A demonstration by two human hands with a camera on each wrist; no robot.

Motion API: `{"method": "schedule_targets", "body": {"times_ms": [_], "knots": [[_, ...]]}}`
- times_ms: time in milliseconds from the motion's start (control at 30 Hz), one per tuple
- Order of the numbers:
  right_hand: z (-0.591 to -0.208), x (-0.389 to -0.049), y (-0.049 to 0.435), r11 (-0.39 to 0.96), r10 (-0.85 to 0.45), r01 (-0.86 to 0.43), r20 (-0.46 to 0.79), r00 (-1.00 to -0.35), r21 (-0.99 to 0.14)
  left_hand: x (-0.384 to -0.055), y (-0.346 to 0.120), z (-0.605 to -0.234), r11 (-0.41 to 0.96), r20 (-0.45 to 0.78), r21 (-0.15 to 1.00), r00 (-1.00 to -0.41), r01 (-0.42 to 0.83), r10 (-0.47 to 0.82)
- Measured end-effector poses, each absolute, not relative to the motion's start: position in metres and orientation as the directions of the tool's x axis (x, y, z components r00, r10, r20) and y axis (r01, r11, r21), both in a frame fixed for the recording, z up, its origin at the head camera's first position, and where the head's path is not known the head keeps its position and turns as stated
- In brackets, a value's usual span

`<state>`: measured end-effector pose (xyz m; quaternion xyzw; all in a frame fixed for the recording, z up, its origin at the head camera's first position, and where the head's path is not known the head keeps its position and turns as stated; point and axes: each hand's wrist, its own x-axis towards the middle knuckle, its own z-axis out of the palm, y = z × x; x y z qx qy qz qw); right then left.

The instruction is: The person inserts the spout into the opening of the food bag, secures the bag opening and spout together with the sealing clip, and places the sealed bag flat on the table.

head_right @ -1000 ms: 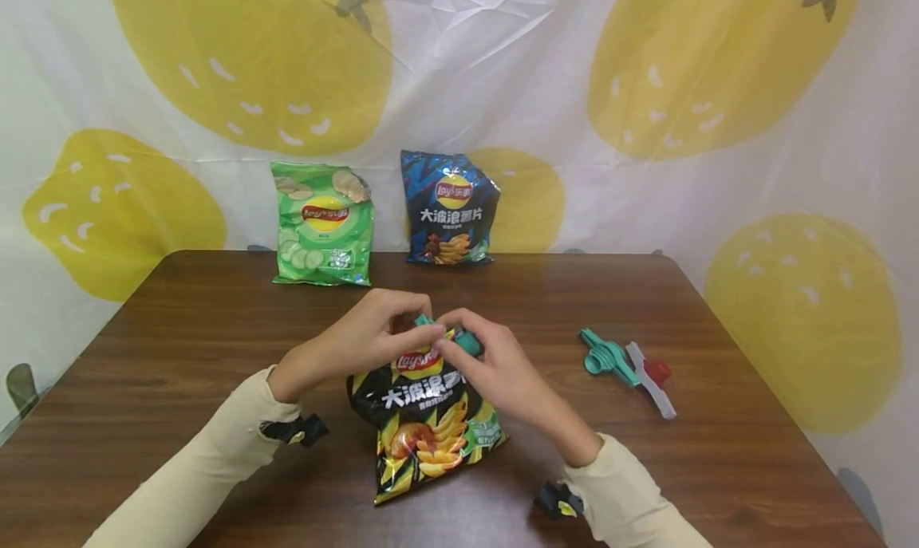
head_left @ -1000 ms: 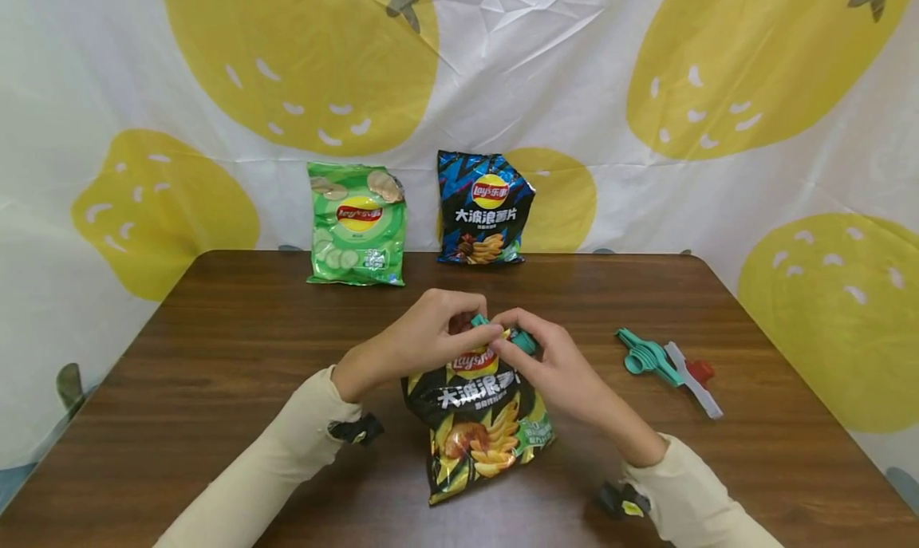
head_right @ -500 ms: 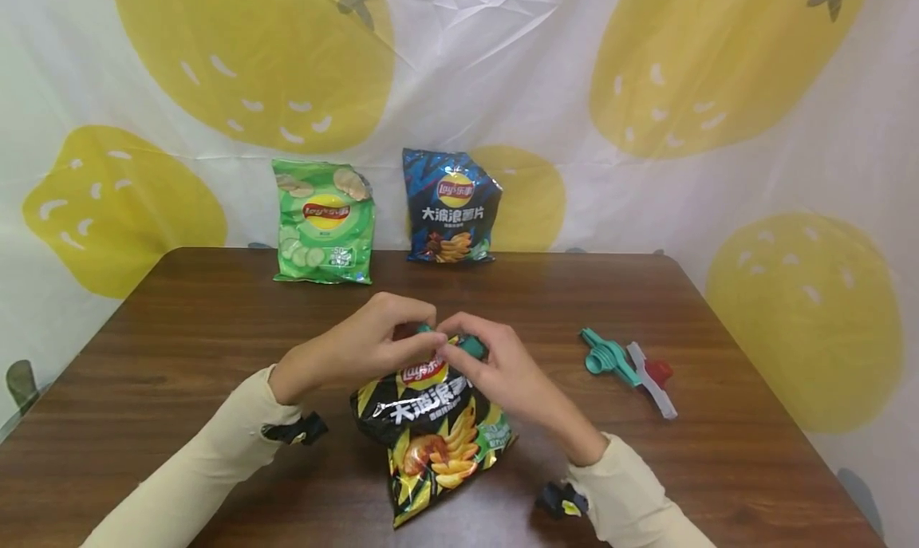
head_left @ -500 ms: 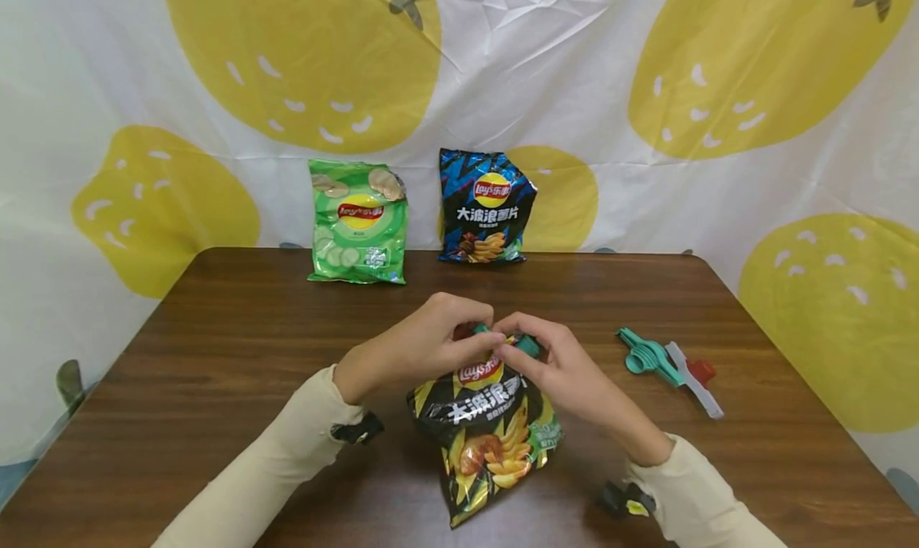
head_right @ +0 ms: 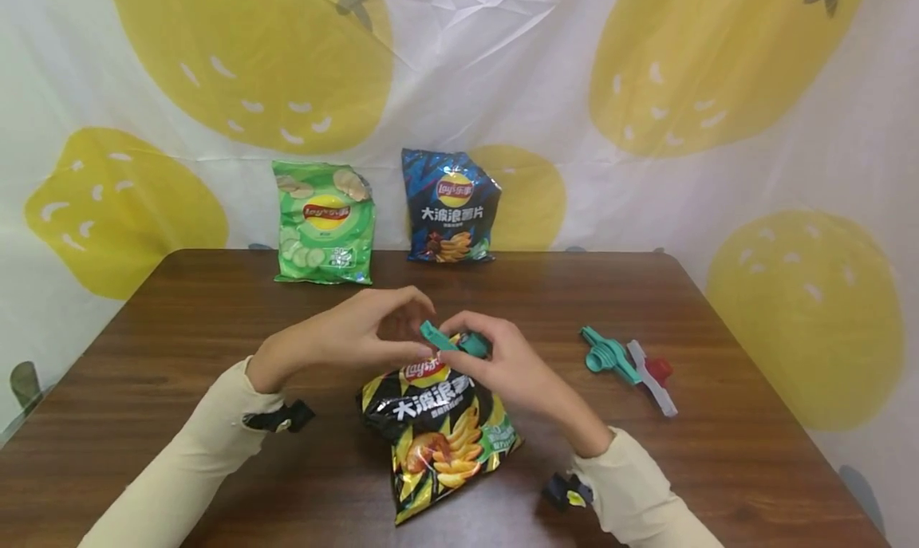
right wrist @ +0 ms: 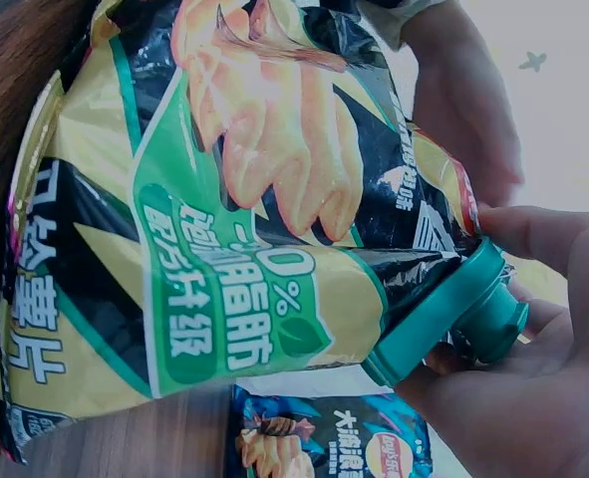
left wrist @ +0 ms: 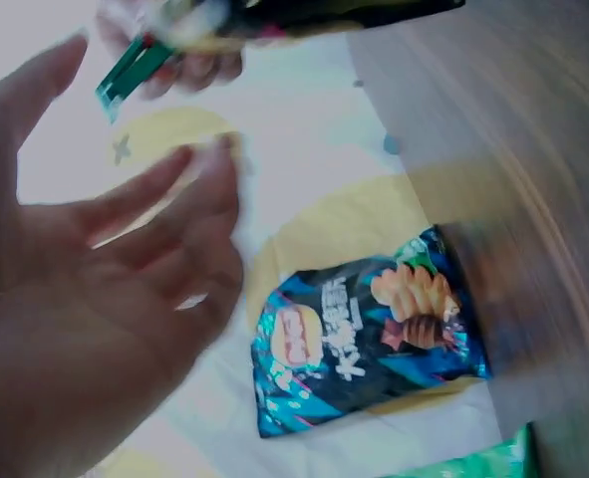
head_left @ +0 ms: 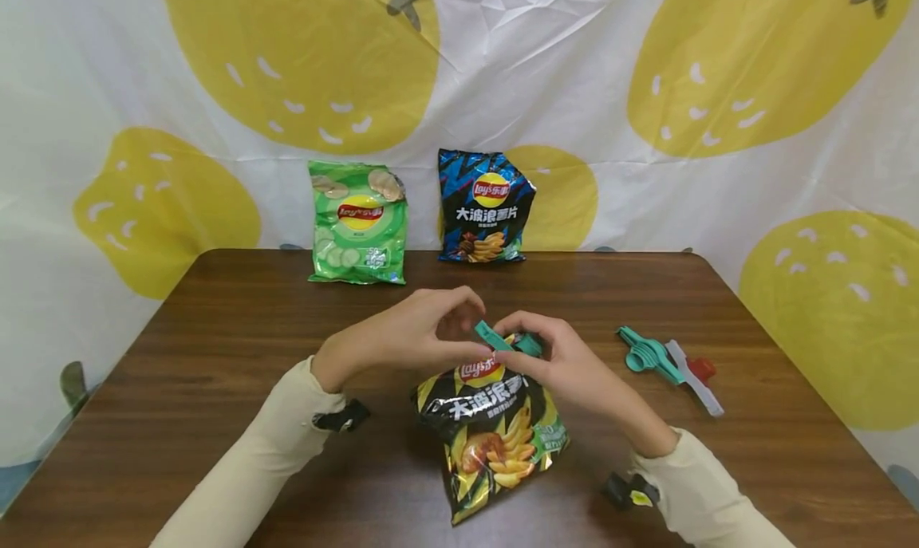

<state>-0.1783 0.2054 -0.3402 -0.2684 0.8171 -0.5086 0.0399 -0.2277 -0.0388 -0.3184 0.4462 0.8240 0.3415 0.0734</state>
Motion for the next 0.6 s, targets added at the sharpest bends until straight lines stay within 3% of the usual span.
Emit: {"method": "schedule_targets", "body": {"times_ms": [100,200,300,367,600], "knots": [[-0.339,-0.179,0.206,0.376,-0.462,-0.396,0.201,-0.864,-0.838,-0.227,-0.047,-0.327,0.449,0.002,0.636,-0.583,0.627,0.812],[-0.338,-0.178,0.207,0.389,-0.453,-0.374,0.179,-0.873,-0.842,-0.223,-0.048,-0.342,0.438,-0.063,0.633,-0.521,0.638,0.851],[-0.335,-0.178,0.210,0.408,-0.474,-0.363,0.146,-0.868,-0.838,-0.220,-0.046,-0.353,0.342,0.029,0.652,-0.472,0.677,0.881],[-0.333,-0.178,0.215,0.440,-0.487,-0.349,0.106,-0.867,-0.827,-0.217,-0.045,-0.355,0.297,0.094,0.663,-0.471,0.687,0.877],[-0.346,-0.170,0.244,0.575,-0.389,-0.178,-0.076,-0.918,-0.798,-0.213,-0.047,-0.351,0.308,0.212,0.656,-0.560,0.689,0.801]]}}
